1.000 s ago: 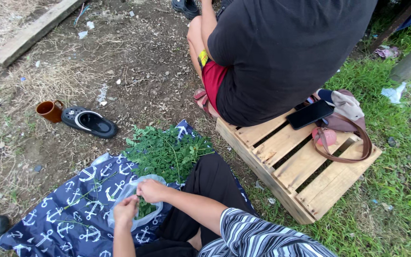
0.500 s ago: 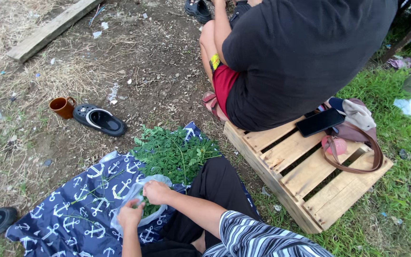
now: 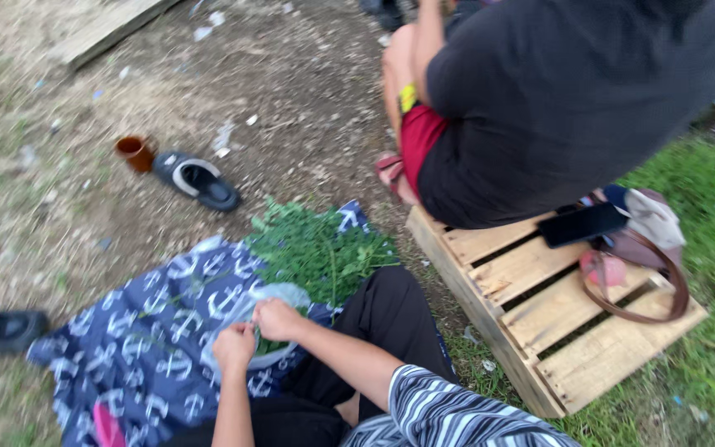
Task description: The person picks small leaves from a bunch of stems by hand and places the picked leaves into a small clear plastic bag.
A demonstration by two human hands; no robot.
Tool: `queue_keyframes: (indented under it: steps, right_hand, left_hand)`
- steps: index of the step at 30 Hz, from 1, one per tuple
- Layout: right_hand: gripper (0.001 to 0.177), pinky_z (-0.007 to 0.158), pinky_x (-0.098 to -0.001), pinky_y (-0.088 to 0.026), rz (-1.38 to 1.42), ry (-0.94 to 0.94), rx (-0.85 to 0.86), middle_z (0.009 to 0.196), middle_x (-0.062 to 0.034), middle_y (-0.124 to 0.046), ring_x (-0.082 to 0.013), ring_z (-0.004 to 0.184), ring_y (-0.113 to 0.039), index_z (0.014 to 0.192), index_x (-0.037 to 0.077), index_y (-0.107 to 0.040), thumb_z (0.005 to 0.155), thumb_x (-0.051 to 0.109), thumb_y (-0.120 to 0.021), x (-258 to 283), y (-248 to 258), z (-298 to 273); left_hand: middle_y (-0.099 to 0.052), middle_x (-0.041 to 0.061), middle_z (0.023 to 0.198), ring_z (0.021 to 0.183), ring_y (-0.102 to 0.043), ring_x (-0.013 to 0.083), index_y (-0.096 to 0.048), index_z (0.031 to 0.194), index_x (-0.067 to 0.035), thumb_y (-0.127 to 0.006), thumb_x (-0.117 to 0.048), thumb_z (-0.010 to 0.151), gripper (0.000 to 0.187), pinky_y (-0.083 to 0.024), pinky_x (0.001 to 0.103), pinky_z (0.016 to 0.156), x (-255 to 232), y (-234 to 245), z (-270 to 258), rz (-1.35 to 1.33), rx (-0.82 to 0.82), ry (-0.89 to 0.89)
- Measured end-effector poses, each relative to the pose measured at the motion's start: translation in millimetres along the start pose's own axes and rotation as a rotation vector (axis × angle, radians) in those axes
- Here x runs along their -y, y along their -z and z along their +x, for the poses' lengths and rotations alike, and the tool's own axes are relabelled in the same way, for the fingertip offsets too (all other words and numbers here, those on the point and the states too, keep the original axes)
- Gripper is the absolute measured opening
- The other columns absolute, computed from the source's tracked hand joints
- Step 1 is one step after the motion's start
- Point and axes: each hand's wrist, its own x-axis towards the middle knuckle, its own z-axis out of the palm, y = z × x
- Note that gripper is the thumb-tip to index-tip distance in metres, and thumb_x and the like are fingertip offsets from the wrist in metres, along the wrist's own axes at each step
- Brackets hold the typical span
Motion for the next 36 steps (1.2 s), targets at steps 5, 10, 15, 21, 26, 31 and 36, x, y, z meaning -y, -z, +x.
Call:
queue_keyframes:
  steps: [5,10,15,21,26,31,36]
  right_hand:
    - [0.017,0.077,-0.0475,-0.057,0.132,-0.086,0.104,0.088,-0.0184,-0.074,-0.0358,0.084,-0.072,0.089,0.011,-0.076,0.087,0.022,-0.063,-13.6,-18.2,23.8]
    - [0.012,0.076,-0.0458,-0.056,-0.01,0.194,-0.009,0.086,-0.0174,-0.072,-0.0362,0.083,-0.071,0.086,0.008,-0.072,0.092,0.017,-0.068,-28.4,-14.3,49.3]
    - [0.024,0.07,-0.038,-0.057,-0.017,0.054,0.104,0.078,-0.0141,-0.073,-0.029,0.072,-0.073,0.074,0.011,-0.079,0.071,0.033,-0.09,-21.6,17.9,41.0]
    - [0.02,0.072,-0.036,-0.057,0.052,-0.094,0.303,0.083,-0.015,-0.074,-0.027,0.073,-0.072,0.102,0.016,-0.08,0.09,0.029,-0.071,2.4,37.4,43.2]
    - [0.03,0.071,-0.0321,-0.053,0.163,-0.269,0.275,0.082,-0.009,-0.072,-0.0166,0.072,-0.067,0.115,0.012,-0.074,0.09,0.025,-0.066,-9.4,49.0,42.0]
    - [0.029,0.071,-0.0296,-0.049,0.528,-0.349,0.368,0.094,-0.0065,-0.067,-0.0149,0.078,-0.06,0.119,0.002,-0.07,0.094,0.013,-0.057,-39.3,52.4,44.4]
    - [0.026,0.086,-0.0293,-0.055,0.911,-0.358,0.377,0.098,-0.0063,-0.072,-0.0168,0.09,-0.067,0.113,-0.004,-0.068,0.105,0.015,-0.052,-9.6,79.9,40.1]
  left_hand:
    - [-0.073,0.021,0.084,0.081,-0.071,0.0398,-0.081,0.089,-0.011,-0.066,-0.047,0.098,0.04,-0.055,0.05,0.077,20.2,-4.9,2.3,-0.054,-0.033,-0.099]
    - [-0.072,0.019,0.078,0.074,-0.071,0.0379,-0.077,0.084,-0.006,-0.073,-0.033,0.086,0.027,-0.054,0.049,0.07,43.0,-11.6,-1.0,-0.296,-0.157,-0.117]
    - [-0.071,0.02,0.079,0.076,-0.07,0.0407,-0.074,0.079,-0.006,-0.077,-0.033,0.082,0.027,-0.055,0.051,0.07,36.6,-9.6,0.7,-0.161,-0.21,-0.108]
    - [-0.072,0.019,0.078,0.078,-0.071,0.0405,-0.074,0.077,-0.006,-0.087,-0.028,0.075,0.026,-0.055,0.05,0.074,16.1,31.2,-9.4,-0.176,-0.123,0.079]
    - [-0.074,0.019,0.077,0.076,-0.074,0.0357,-0.078,0.077,-0.007,-0.082,-0.02,0.076,0.013,-0.059,0.044,0.079,20.2,46.4,-6.8,-0.299,-0.133,0.029]
    - [-0.073,0.021,0.077,0.071,-0.074,0.0363,-0.08,0.08,-0.006,-0.075,-0.014,0.082,0.01,-0.061,0.042,0.074,40.3,87.0,4.9,-0.133,-0.311,-0.087]
    - [-0.073,0.023,0.105,0.101,-0.07,0.0386,-0.077,0.1,-0.001,-0.08,-0.021,0.063,0.042,-0.055,0.052,0.078,47.9,145.3,0.0,0.548,-0.586,0.132]
